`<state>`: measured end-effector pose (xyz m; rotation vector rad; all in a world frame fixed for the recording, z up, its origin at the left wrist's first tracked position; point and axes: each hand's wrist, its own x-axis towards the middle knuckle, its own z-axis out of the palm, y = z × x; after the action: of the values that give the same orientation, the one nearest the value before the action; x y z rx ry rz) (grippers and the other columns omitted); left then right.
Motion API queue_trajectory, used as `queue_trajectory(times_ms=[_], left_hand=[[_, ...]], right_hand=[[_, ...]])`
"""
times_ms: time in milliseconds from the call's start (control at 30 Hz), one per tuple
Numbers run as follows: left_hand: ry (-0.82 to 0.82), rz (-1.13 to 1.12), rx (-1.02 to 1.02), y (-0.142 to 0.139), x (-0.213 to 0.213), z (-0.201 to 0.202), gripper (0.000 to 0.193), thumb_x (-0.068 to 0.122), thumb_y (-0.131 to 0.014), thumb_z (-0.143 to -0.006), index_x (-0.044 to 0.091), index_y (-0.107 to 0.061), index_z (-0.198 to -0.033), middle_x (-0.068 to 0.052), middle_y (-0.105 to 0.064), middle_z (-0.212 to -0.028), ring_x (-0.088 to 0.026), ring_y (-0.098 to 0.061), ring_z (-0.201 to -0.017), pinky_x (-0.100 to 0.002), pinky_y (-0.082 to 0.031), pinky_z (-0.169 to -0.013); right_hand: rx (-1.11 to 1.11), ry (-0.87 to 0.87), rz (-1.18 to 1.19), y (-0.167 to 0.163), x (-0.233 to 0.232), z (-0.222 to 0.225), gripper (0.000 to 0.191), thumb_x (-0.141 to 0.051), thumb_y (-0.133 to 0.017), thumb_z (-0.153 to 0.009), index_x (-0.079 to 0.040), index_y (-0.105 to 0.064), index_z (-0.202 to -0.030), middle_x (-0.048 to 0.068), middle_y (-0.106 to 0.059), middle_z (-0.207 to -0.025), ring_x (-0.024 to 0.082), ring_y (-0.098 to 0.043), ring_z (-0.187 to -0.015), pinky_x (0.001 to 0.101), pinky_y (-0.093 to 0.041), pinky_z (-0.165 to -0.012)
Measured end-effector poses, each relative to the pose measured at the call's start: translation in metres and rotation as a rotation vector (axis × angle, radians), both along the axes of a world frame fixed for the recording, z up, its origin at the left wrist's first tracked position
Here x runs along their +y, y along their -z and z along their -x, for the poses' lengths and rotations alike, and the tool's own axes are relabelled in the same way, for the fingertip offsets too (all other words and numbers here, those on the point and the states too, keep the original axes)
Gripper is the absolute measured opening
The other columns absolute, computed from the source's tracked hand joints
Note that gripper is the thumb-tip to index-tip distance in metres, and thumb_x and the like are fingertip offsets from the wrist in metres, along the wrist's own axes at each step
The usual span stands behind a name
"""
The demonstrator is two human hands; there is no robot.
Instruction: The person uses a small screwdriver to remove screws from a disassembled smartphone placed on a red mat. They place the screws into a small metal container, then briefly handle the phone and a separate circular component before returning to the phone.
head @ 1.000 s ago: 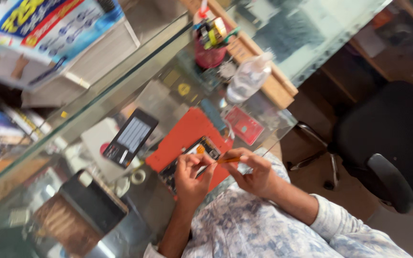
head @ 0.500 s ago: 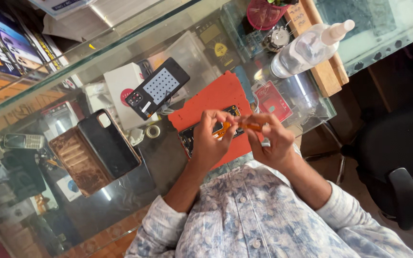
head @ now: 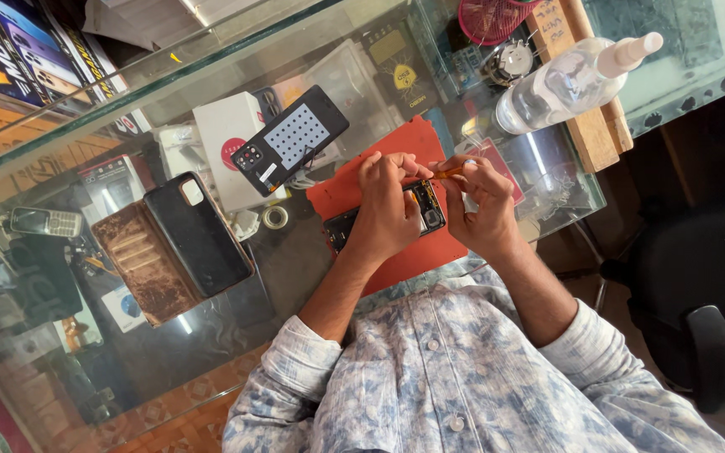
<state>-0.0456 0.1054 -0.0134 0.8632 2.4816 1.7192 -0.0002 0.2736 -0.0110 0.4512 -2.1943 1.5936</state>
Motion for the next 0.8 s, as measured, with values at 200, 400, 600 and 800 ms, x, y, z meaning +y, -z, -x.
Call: queue_trajectory(times_ms=[200,400,600,800], left_hand=[[0.006,0.048,-0.004,0.003,-0.001,-0.001,0.051,-0.017,-0.050,-0.071,0.002,-0.041,-0.117,-0.013,-0.067,-0.114,-0.029,-0.066,-0.120,-0.060,-0.019,-0.121],[-0.017,0.072,0.011,-0.003,-0.003,-0.001,0.049,-0.013,-0.052,-0.075,0.001,-0.042,-0.120,-0.012,-0.066,-0.114,-0.030,-0.064,-0.119,-0.060,-0.021,-0.121],[-0.112,0.178,0.121,-0.021,-0.015,-0.019,0.045,0.021,-0.070,-0.091,0.001,-0.051,-0.126,-0.013,-0.060,-0.126,-0.034,-0.055,-0.126,-0.051,-0.037,-0.111],[-0.086,0.409,0.308,-0.030,-0.027,-0.031,0.076,0.057,-0.076,-0.080,0.002,-0.057,-0.129,-0.017,-0.055,-0.136,-0.036,-0.051,-0.123,-0.053,-0.039,-0.105]], right_hand=[[-0.018,-0.032,0.024,0.005,0.001,-0.001,0.064,0.027,-0.047,-0.098,-0.016,-0.028,-0.142,0.023,-0.055,-0.128,0.035,-0.068,-0.123,0.0414,-0.064,-0.096],[0.109,0.069,-0.217,-0.001,-0.003,0.002,0.059,0.025,-0.056,-0.097,-0.007,-0.029,-0.138,0.021,-0.065,-0.119,0.034,-0.070,-0.109,0.0368,-0.065,-0.092],[0.193,0.086,-0.369,-0.011,0.003,0.008,0.064,0.012,-0.074,-0.085,-0.005,-0.034,-0.132,0.027,-0.062,-0.117,0.045,-0.067,-0.102,0.0468,-0.059,-0.083],[0.032,0.109,-0.096,0.000,0.000,0.016,0.065,0.013,-0.075,-0.099,-0.007,-0.027,-0.137,0.020,-0.059,-0.113,0.023,-0.073,-0.095,0.0317,-0.061,-0.079]])
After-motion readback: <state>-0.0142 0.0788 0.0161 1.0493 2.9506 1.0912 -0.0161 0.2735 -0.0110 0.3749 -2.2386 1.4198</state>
